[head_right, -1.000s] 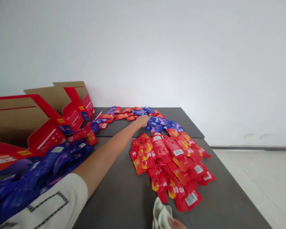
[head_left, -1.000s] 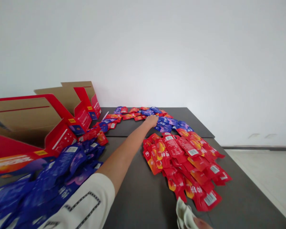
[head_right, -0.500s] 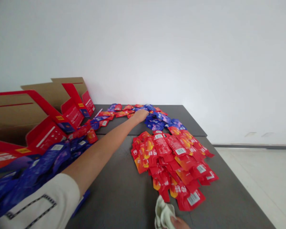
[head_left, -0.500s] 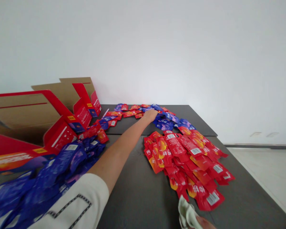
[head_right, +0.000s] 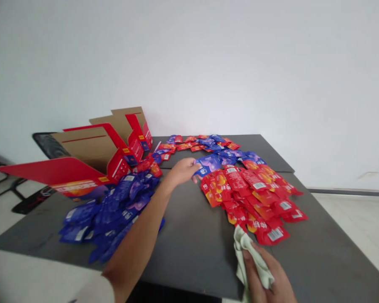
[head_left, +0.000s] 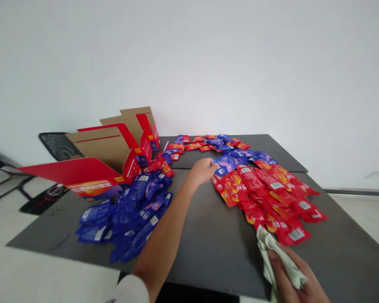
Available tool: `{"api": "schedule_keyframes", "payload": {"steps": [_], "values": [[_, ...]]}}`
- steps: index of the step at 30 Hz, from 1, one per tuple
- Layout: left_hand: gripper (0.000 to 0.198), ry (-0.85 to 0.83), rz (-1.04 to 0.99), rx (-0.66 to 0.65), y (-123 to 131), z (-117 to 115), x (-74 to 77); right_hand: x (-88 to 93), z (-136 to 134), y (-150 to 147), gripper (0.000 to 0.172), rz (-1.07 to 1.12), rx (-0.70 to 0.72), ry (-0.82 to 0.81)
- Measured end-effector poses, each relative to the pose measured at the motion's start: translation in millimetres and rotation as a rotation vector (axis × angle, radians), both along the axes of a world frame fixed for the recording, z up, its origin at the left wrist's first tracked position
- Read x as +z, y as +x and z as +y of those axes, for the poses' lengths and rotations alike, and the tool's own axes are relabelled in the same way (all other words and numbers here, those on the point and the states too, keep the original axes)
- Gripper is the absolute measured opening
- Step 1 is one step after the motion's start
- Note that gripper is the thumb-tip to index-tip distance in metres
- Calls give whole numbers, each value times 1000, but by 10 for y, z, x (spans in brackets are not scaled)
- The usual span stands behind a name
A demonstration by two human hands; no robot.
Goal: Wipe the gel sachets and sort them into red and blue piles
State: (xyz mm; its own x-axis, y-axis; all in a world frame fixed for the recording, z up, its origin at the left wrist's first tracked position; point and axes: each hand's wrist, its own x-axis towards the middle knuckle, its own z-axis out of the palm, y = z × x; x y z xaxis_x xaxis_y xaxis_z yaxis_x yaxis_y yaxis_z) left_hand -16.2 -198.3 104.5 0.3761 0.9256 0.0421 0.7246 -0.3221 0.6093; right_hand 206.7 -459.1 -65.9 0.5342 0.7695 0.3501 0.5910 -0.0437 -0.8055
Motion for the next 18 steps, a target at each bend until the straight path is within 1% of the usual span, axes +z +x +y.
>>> {"api": "schedule_keyframes", "payload": {"steps": [2,4,6,8,11,13,15,16,18], "values": [[28,-106,-128,-30,-126,-425,-169,-2,25,29,66,0,-31,-35],[26,-323,-490,-52,-246,-796,-377,11,47,37,72,6,-63,-69],[31,-456,-738,-41,-364,-1095,-598,44,57,22,75,17,-89,-89],[41,-518,-854,-12,-477,-1322,-815,94,58,-7,77,20,-104,-108],[50,-551,-889,33,-622,-1555,-1106,165,59,-44,76,30,-107,-120],[52,-541,-863,58,-694,-1665,-1249,187,63,-53,75,31,-108,-116],[58,-520,-812,86,-751,-1762,-1326,189,67,-53,74,14,-116,-116],[64,-509,-771,103,-777,-1810,-1336,186,66,-54,74,6,-116,-115],[75,-477,-636,123,-833,-1911,-1302,181,61,-61,72,6,-112,-97]]}}
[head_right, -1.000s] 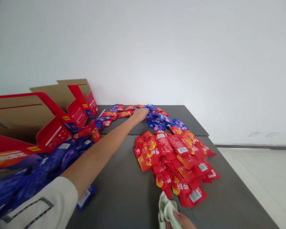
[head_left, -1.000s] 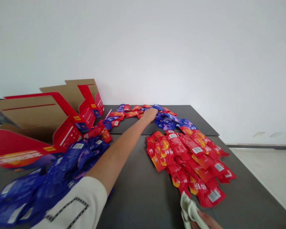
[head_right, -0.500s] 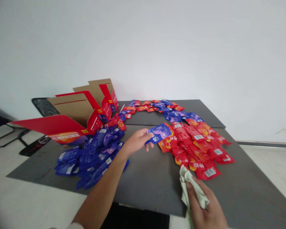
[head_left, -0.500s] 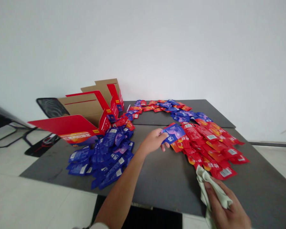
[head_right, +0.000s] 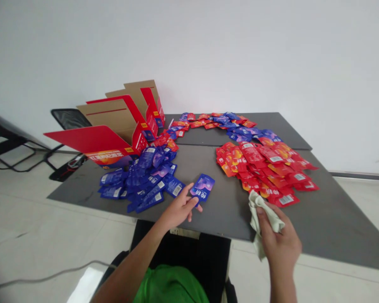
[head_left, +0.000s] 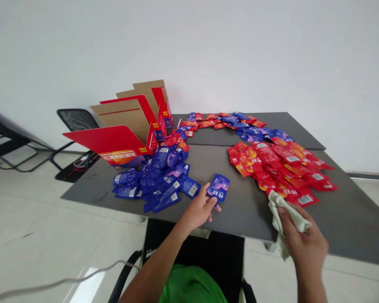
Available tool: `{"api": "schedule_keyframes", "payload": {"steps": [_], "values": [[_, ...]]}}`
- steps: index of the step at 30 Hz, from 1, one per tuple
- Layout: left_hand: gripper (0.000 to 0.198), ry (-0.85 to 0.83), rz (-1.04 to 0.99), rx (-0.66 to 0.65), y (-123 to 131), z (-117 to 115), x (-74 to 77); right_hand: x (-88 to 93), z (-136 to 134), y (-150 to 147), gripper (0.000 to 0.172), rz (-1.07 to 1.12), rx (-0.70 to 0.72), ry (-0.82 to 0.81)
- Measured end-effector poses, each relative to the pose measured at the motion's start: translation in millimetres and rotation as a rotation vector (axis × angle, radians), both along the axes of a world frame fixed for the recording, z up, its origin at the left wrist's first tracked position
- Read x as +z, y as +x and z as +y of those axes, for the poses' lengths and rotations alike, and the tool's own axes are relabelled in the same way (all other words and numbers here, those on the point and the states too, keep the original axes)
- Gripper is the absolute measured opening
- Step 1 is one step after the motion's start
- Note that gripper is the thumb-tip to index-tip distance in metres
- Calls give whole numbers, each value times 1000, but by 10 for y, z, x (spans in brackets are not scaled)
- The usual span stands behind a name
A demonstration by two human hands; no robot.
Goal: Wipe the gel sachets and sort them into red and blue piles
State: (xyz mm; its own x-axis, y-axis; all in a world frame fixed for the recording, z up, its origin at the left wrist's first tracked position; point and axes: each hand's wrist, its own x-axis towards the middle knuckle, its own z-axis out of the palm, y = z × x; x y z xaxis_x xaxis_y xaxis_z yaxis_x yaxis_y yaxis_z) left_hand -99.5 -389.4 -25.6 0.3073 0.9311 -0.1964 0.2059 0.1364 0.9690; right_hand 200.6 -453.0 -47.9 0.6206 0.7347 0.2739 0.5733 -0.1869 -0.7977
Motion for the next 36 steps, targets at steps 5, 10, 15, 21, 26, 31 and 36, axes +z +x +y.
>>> {"api": "schedule_keyframes", "payload": {"steps": [5,10,15,21,26,31,36], "values": [[52,245,530,-95,-89,-293,214,-15,-15,-32,68,18,7,22],[24,724,734,-73,46,-582,139,1,19,-12,71,61,26,18],[42,1012,764,-128,121,-679,-203,284,159,-101,52,-67,232,111],[39,1085,760,-144,83,-691,-405,567,472,-583,33,-497,794,326],[40,1089,799,-116,92,-679,-442,345,762,-848,40,-718,1140,68],[42,1085,795,-171,60,-612,-462,216,1309,-775,44,-774,1033,50],[45,1034,797,-232,40,-584,-465,422,1671,-772,41,-857,924,32]]}}
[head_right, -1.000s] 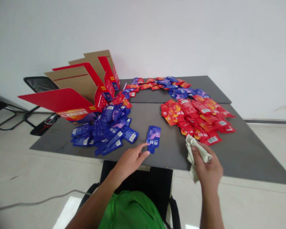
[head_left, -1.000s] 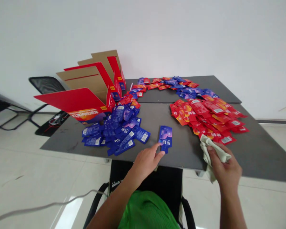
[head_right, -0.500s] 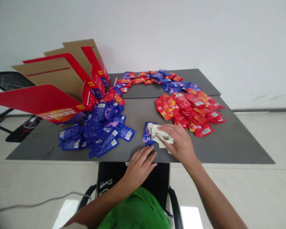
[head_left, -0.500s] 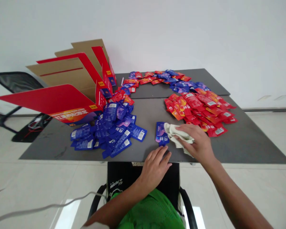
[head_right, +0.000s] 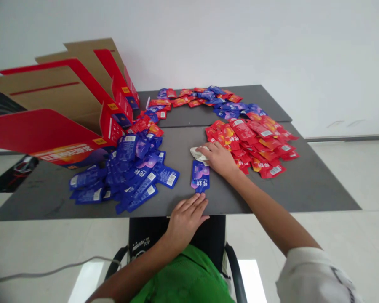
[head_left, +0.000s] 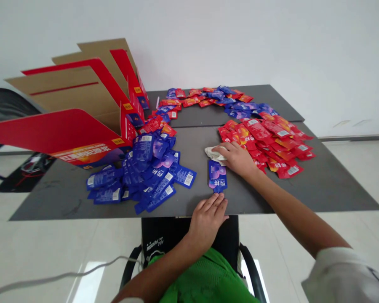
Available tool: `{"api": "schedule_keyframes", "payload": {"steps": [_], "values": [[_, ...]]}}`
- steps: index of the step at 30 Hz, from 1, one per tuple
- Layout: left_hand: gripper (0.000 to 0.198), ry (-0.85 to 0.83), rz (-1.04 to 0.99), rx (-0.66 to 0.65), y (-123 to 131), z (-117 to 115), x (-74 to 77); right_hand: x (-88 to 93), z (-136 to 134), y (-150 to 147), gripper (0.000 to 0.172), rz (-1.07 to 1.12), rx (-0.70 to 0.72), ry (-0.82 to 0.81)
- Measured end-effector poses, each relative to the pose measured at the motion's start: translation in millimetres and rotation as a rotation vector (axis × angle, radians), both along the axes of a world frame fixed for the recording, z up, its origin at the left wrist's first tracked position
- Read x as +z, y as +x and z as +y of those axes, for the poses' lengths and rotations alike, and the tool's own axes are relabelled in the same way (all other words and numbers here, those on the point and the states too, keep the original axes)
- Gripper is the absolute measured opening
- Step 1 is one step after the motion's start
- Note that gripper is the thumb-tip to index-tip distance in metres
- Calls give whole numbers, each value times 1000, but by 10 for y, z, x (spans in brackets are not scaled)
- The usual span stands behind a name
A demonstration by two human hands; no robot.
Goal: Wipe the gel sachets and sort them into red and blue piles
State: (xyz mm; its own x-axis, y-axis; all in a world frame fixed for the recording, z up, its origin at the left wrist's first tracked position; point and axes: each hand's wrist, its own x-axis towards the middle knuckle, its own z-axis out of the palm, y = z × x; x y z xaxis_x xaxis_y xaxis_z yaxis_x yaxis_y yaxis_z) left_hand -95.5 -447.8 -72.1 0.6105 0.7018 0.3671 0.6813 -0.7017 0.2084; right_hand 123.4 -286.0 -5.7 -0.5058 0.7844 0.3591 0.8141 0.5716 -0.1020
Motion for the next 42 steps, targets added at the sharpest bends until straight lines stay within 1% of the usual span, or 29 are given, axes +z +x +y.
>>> {"api": "schedule_keyframes", "payload": {"steps": [2,4,5,7,9,11,14,17,19,20,22,24,26,27,29,30,32,35,37,39,40,42], "values": [[43,-12,-18,-3,-1,3,9,97,-98,-20,41,37,-33,60],[42,-12,-41,-6,-3,9,24,145,-318,-34,43,80,7,84],[41,-9,-52,-11,-4,13,33,143,-447,-37,43,80,57,65],[40,-8,-66,-23,-9,23,51,89,-674,-37,44,32,170,-24],[38,-12,-72,-31,-14,32,66,-7,-782,-32,46,-1,231,-107],[39,-19,-74,-36,-18,37,74,-103,-720,-33,48,10,217,-128],[41,-37,-68,-36,-16,41,75,-159,-365,-54,45,17,147,-92],[38,-57,-72,-25,-8,44,69,-61,32,-93,40,-39,67,-65],[38,-54,-85,-19,-3,43,65,63,135,-113,39,-52,17,-36],[39,-50,-92,-18,-1,42,64,127,112,-119,40,-38,0,-9],[42,-46,-95,-19,2,40,66,224,-77,-123,42,18,-2,43],[42,-50,-83,-26,2,39,75,249,-385,-123,44,53,56,38],[41,-55,-70,-33,0,40,89,192,-684,-123,44,11,162,-44],[40,-55,-68,-35,-1,41,96,139,-792,-123,43,-7,198,-85],[39,-51,-68,-35,-7,43,108,18,-877,-125,40,-5,227,-142],[39,-49,-66,-35,-9,44,112,-38,-849,-128,39,7,221,-151],[40,-49,-61,-36,-11,43,115,-118,-672,-140,40,28,198,-138],[41,-70,-47,-31,-4,43,111,-140,-239,-171,40,4,174,-83],[42,-86,-37,-26,5,44,106,-90,39,-182,39,-32,129,-62],[43,-96,-26,-22,12,45,101,3,207,-172,38,-60,61,-51],[44,-99,-24,-22,14,45,100,60,229,-161,38,-55,28,-34],[43,-92,-33,-23,16,45,99,176,125,-144,41,1,-8,31]]}}
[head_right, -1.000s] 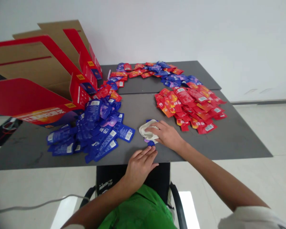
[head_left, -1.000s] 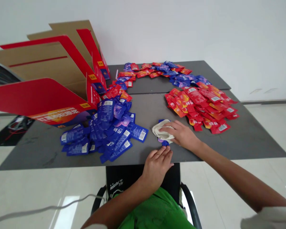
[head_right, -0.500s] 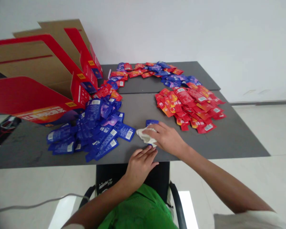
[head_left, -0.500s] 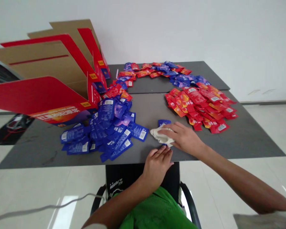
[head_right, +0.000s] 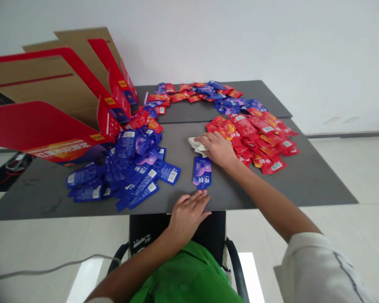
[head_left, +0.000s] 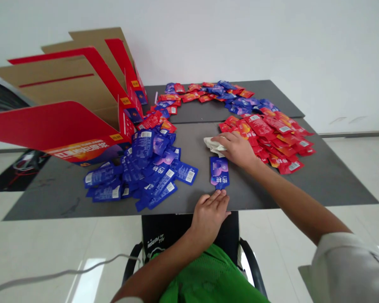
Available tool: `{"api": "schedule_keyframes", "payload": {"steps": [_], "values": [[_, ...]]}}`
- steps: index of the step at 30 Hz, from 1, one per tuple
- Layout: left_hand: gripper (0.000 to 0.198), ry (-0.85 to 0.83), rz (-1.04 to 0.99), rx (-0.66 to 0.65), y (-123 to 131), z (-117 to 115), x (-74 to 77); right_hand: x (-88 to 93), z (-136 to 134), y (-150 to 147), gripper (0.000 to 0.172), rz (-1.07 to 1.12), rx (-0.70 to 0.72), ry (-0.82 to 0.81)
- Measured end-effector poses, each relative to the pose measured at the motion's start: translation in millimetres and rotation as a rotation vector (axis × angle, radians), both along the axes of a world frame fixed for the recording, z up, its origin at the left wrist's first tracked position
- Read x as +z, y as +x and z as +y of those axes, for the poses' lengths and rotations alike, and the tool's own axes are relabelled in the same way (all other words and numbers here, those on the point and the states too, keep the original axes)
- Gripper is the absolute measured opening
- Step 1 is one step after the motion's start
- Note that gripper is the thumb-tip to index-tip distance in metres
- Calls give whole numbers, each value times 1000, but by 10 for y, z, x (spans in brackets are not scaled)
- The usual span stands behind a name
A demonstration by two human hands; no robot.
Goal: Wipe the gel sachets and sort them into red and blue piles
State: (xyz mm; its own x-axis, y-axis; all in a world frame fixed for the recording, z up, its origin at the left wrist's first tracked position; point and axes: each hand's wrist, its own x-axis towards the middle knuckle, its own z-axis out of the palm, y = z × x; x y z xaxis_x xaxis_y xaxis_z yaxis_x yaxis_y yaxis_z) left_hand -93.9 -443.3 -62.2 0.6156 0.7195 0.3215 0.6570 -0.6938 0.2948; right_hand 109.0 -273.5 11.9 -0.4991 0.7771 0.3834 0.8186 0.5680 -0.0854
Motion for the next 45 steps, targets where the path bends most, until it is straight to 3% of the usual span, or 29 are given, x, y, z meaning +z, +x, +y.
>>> {"api": "schedule_keyframes", "payload": {"steps": [2,4,6,8,10,13,18,20,22,28,30,33,39,43,45], "values": [[42,16,-18,-2,0,-1,6,78,-272,0,44,79,23,67],[41,22,-20,-4,-1,-3,23,81,-623,-14,46,82,138,41],[37,2,-1,-4,-2,-5,47,3,-927,-23,46,15,236,-58],[34,-16,11,-8,-6,-6,71,-122,-1079,-7,43,-7,246,-134],[33,-11,4,-14,-9,-6,82,-239,-1035,35,41,9,209,-162],[37,0,0,-12,-12,-4,67,-332,-682,95,42,20,159,-123],[37,-5,-12,0,-4,-7,36,-269,-26,101,39,-31,66,-45],[35,-4,-37,-5,-6,3,82,-198,20,104,38,-25,12,12],[31,-24,-73,-4,-12,42,182,-125,-112,126,39,63,-32,107],[22,-81,-155,172,40,450,544,-104,-1042,339,41,423,-167,271],[25,-38,-132,286,113,648,564,-198,-1307,425,37,480,-229,270],[49,-32,-37,414,240,913,518,-386,-1574,513,31,572,-355,210],[65,-237,117,375,362,1257,553,-621,-1758,534,34,743,-530,84],[66,-476,-4,314,369,1433,638,-670,-1744,524,35,834,-567,83],[52,-541,-54,264,370,1487,680,-687,-1735,525,35,858,-581,72]]}}
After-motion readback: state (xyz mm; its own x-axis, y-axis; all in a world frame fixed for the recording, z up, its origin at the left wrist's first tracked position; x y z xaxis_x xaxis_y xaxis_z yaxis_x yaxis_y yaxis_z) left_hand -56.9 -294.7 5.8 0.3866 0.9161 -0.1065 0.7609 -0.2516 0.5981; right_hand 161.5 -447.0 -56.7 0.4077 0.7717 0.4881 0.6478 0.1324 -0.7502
